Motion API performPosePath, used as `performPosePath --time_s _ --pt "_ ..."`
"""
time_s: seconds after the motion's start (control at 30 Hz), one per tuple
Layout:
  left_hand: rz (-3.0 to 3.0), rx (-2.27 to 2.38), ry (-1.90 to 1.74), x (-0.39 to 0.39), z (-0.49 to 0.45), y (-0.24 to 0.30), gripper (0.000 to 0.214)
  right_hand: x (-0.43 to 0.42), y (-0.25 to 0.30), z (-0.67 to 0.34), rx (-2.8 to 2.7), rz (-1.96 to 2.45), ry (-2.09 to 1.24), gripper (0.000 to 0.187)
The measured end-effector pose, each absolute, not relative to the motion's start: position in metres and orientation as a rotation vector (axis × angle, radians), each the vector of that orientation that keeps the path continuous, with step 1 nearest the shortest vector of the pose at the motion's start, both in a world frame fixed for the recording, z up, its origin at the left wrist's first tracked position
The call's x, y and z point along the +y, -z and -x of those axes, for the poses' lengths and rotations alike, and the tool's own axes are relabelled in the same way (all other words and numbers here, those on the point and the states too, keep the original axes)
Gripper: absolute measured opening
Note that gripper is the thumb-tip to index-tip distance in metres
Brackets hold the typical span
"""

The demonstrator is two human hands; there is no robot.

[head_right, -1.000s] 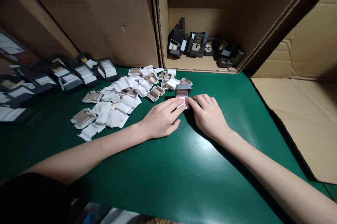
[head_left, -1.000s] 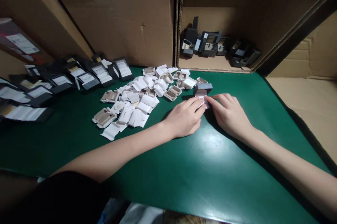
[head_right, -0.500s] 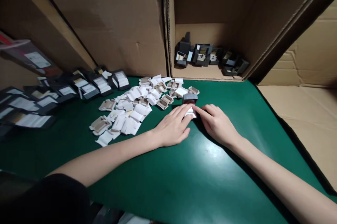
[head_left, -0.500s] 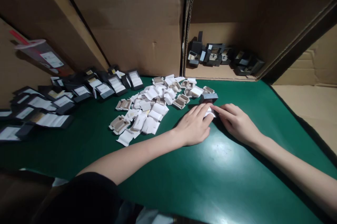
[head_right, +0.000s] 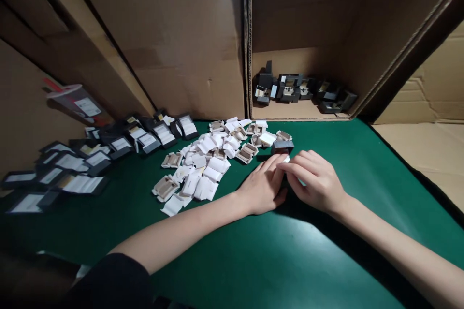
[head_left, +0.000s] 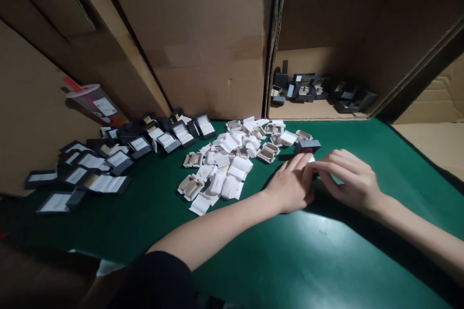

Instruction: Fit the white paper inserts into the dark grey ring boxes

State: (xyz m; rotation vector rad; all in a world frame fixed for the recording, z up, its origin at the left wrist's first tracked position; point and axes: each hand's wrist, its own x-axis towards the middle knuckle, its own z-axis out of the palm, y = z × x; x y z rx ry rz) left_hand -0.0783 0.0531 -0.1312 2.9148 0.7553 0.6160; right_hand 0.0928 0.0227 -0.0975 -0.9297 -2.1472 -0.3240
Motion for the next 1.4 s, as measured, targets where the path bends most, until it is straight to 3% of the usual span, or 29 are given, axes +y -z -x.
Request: performPosePath --time_s 0.17,0.3,0.5,0.8,1.0,1.23,1.4 --pt "-2.95 0.779 -0.563 0.053 0.08 0.131 0.044 0.034 0.046 -0.061 -2.052 1.017 0.216 0.013" --pt "-2.973 0.711 -0.604 0.052 0.083 0.126 0.034 0.069 0.02 -0.054 -2.145 1.214 0.015 0.017" --pt "-3.01 0.698 -0.658 0.053 0.084 0.128 0.031 0.144 0.044 -0.068 -2.199 1.512 -0.046 0.019" --pt "-3.003 0.7 -0.67 0.054 0.083 0.127 0.031 0.189 0.077 -0.065 -2.346 1.321 -0.429 0.043" --pt "-2.996 0.698 -0.659 0.055 0.083 0.125 0.031 0.193 0.088 -0.064 -2.454 1.204 -0.583 0.036" --pt "-2.967 0.689 -0.603 0.056 0.083 0.123 0.032 0.181 0.077 -0.091 -2.495 1.354 -0.709 0.049" --pt "-2.961 0.683 -0.586 0.055 0.083 0.122 0.032 0.176 0.066 -0.114 -2.464 1.454 -0.629 0.046"
